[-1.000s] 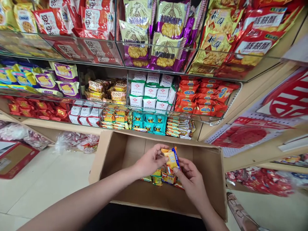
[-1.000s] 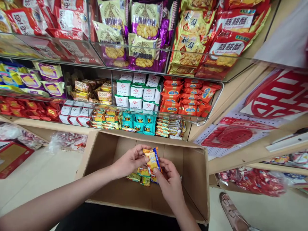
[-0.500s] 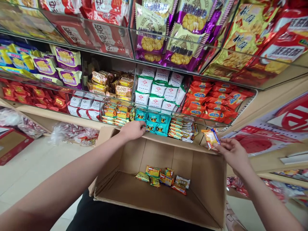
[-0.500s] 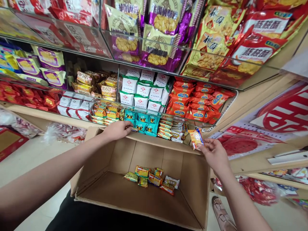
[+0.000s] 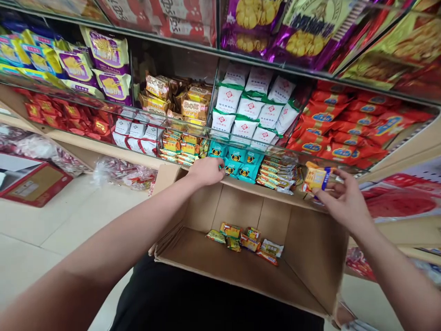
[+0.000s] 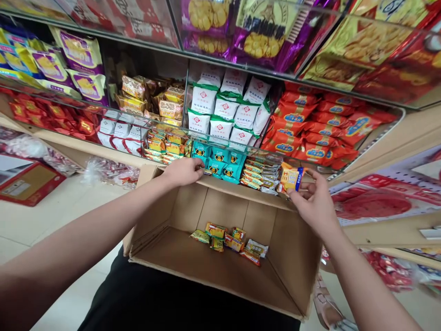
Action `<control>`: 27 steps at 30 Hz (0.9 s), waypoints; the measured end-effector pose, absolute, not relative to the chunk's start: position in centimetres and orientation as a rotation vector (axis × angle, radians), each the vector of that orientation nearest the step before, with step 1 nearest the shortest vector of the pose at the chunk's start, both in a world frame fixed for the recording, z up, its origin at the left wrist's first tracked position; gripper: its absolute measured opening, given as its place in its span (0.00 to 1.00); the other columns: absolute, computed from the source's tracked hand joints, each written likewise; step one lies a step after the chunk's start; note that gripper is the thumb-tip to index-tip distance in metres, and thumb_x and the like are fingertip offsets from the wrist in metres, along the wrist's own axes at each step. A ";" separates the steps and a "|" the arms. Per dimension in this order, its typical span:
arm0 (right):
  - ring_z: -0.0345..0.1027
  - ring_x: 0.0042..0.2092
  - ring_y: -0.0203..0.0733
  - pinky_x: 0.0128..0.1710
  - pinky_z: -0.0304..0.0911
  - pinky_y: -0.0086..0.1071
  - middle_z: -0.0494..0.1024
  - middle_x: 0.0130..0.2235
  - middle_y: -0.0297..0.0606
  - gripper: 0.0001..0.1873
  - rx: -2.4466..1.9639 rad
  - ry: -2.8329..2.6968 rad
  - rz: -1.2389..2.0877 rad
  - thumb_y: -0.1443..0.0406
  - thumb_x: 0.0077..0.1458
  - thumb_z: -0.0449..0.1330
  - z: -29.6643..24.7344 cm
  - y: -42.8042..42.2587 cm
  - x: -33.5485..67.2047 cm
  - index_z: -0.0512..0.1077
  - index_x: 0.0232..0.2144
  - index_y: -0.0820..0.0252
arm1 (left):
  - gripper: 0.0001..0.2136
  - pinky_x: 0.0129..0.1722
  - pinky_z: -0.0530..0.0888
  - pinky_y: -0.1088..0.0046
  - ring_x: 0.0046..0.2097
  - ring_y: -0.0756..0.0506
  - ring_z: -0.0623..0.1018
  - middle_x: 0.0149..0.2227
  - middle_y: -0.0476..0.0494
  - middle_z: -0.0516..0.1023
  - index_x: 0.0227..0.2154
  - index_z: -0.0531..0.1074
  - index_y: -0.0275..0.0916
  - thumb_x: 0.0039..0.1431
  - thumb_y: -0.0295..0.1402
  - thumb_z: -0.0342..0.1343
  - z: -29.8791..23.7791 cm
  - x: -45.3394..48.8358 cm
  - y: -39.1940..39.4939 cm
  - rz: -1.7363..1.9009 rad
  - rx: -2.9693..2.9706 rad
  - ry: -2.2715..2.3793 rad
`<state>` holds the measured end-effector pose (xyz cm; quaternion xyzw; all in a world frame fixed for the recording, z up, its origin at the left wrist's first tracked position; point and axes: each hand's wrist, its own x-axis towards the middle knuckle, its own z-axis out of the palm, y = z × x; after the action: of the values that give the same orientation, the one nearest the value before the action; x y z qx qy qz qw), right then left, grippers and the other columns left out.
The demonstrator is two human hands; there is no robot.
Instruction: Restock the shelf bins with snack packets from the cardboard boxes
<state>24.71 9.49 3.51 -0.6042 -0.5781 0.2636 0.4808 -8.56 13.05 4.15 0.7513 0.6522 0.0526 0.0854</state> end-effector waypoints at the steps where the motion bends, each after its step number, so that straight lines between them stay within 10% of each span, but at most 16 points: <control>1: 0.68 0.28 0.37 0.26 0.64 0.30 0.72 0.32 0.37 0.36 -1.431 -1.389 0.698 0.64 0.37 0.65 3.9 8.8 23.7 0.55 0.49 0.55 | 0.14 0.34 0.69 0.70 0.37 0.44 0.74 0.35 0.47 0.76 0.37 0.71 0.46 0.51 0.40 0.44 4.1 -8.6 13.2 0.153 2.232 1.945; 10: 0.68 0.35 0.37 0.35 0.65 0.31 0.73 0.35 0.38 0.15 -1.344 -1.582 1.078 0.61 0.45 0.61 2.9 1.6 18.1 0.65 0.36 0.59 | 0.16 0.48 0.65 0.64 0.47 0.45 0.69 0.43 0.41 0.72 0.46 0.65 0.39 0.54 0.33 0.46 3.7 -6.4 7.8 0.985 2.371 1.120; 13: 0.68 0.38 0.39 0.39 0.65 0.33 0.73 0.38 0.40 0.16 -1.242 -1.500 1.298 0.61 0.47 0.59 2.0 0.2 15.8 0.64 0.39 0.59 | 0.31 0.47 0.67 0.69 0.49 0.44 0.68 0.52 0.38 0.64 0.56 0.48 0.38 0.51 0.36 0.52 2.5 -3.8 2.7 0.899 2.034 0.838; 18: 0.67 0.42 0.39 0.41 0.63 0.32 0.72 0.42 0.41 0.18 -1.443 -1.807 1.509 0.62 0.49 0.56 -3.8 1.6 17.1 0.63 0.43 0.61 | 0.15 0.40 0.70 0.70 0.40 0.46 0.73 0.41 0.42 0.73 0.45 0.61 0.38 0.54 0.36 0.49 -1.7 -4.1 0.1 0.776 1.579 1.068; 27: 0.66 0.39 0.49 0.39 0.57 0.36 0.74 0.34 0.45 0.10 -1.981 -2.207 1.135 0.70 0.37 0.60 -14.8 0.9 19.6 0.71 0.28 0.64 | 0.18 0.42 0.69 0.70 0.40 0.47 0.74 0.40 0.43 0.74 0.40 0.66 0.35 0.47 0.39 0.56 -4.4 -7.9 0.2 0.788 1.150 1.143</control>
<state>19.64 0.92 -14.82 -0.6237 -0.6950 0.3574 -0.0170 -7.87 0.22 -4.44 0.5004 0.4973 0.3427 0.6204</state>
